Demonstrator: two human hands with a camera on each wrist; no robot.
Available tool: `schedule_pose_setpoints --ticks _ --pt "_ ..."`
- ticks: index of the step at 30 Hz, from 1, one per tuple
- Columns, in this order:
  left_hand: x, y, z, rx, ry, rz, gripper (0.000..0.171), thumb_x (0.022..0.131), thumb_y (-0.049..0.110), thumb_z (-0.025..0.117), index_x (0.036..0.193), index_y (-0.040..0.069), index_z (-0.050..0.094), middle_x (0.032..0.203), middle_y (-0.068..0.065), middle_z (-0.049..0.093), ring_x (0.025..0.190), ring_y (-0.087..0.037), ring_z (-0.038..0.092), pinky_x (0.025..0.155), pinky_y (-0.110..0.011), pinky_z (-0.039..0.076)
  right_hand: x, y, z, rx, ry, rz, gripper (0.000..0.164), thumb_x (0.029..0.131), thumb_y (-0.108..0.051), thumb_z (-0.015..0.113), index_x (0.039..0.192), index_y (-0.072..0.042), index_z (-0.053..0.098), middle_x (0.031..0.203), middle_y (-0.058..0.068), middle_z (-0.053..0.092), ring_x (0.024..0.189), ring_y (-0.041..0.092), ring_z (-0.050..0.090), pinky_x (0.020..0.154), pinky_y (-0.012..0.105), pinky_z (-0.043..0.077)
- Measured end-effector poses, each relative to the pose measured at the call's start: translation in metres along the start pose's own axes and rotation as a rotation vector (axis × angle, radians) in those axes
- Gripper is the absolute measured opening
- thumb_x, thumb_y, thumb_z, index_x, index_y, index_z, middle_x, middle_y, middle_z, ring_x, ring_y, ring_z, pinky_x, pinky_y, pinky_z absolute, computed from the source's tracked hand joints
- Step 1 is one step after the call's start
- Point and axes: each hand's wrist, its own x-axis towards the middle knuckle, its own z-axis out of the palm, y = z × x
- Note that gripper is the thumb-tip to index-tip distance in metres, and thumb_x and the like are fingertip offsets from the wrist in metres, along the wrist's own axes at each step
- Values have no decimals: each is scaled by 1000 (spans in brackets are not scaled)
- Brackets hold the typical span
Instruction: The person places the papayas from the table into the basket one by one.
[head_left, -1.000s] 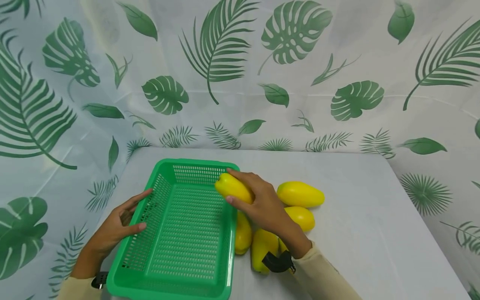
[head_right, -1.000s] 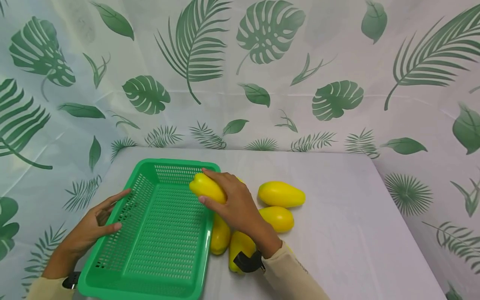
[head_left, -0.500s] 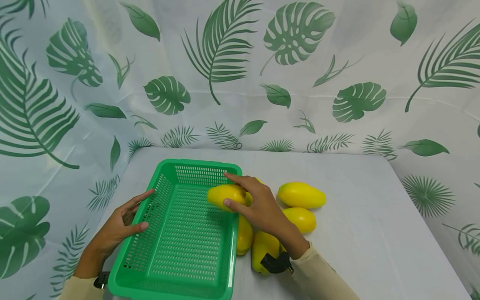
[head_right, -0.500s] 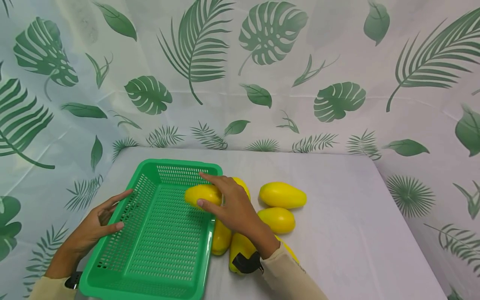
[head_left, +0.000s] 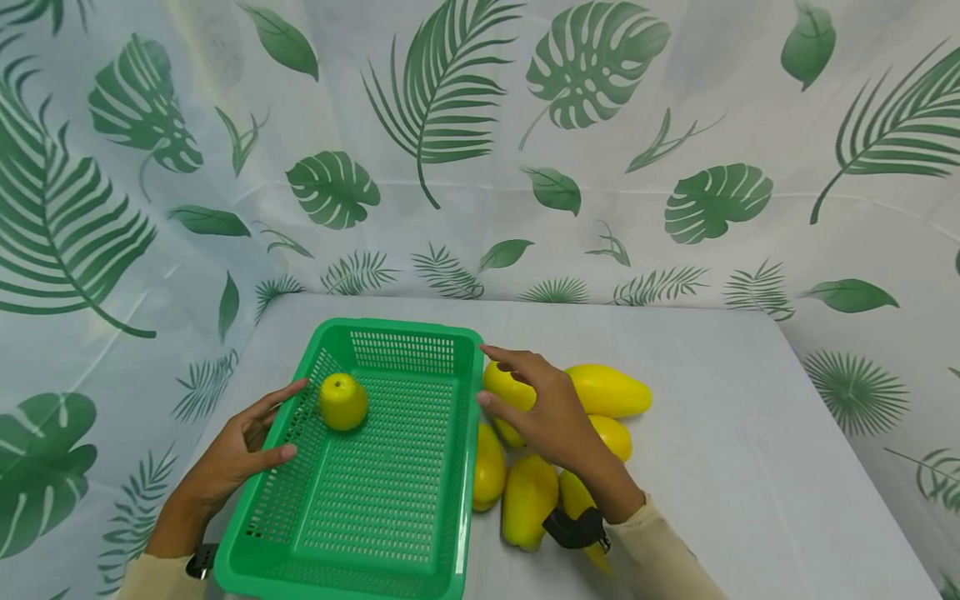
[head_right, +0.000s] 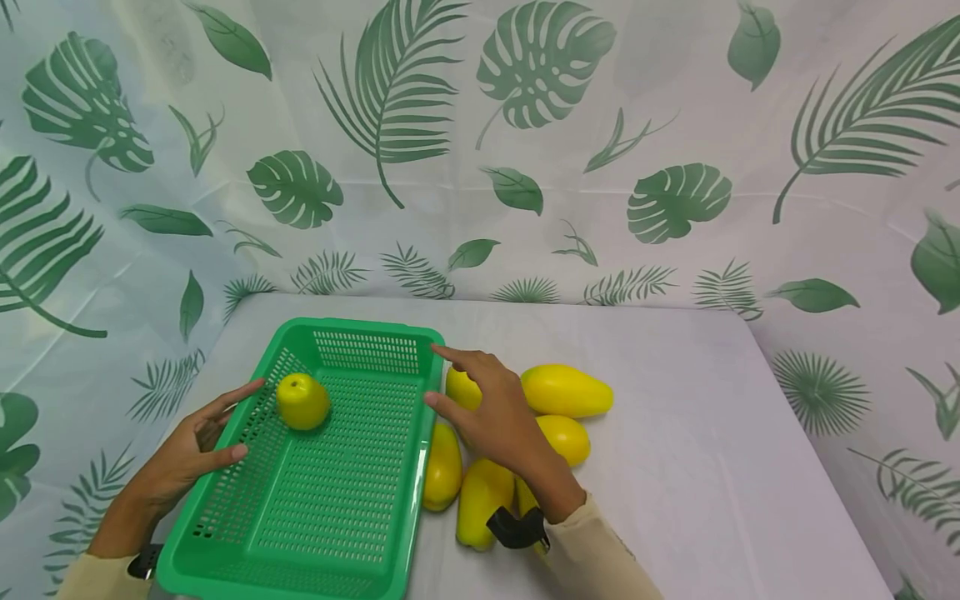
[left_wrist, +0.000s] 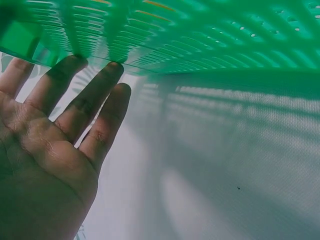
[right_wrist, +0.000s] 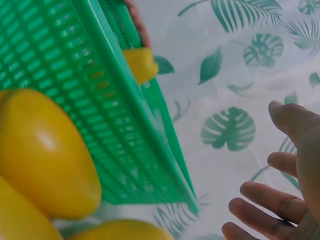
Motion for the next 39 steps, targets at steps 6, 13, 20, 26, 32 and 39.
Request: schedule_pose_setpoints --ticks 6,13,20,26,32,39 --pt "-3 2 -1 -9 4 1 82 100 -8 62 170 16 29 179 -4 21 160 7 18 111 -6 25 -5 8 -17 -63 50 22 61 100 -34 78 157 -28 55 154 -3 60 132 28 63 110 55 55" --pt "-3 2 0 -14 3 -3 81 100 -8 62 170 17 30 179 -4 22 159 8 19 111 -7 25 -15 25 -39 -125 133 99 65 97 -37 80 157 -36 54 153 -3 61 134 26 60 111 60 49" --pt "-2 -1 0 -21 8 7 81 100 -9 62 170 16 30 178 -3 24 160 7 18 110 -8 24 -27 42 -58 -164 177 200 70 93 -38 84 156 -41 53 152 6 61 134 36 56 109 69 44" --pt "-1 -2 0 -17 5 13 81 100 -9 61 170 15 29 178 -4 24 160 7 17 110 -7 24 -36 57 -71 -200 202 258 72 93 -40 84 157 -40 52 155 11 58 137 39 51 108 74 42" --pt "0 -3 0 -23 2 19 81 100 -10 60 170 14 29 178 -5 24 160 7 18 111 -7 24 -43 70 -84 -232 233 309 73 93 -42 84 159 -38 51 157 13 56 140 40 49 106 78 40" --pt "0 -3 0 -30 2 19 80 100 -9 60 170 14 29 178 -5 24 160 7 18 111 -7 24 -51 85 -97 -271 252 367 76 93 -43 83 161 -33 49 159 19 53 140 45 47 103 81 39"
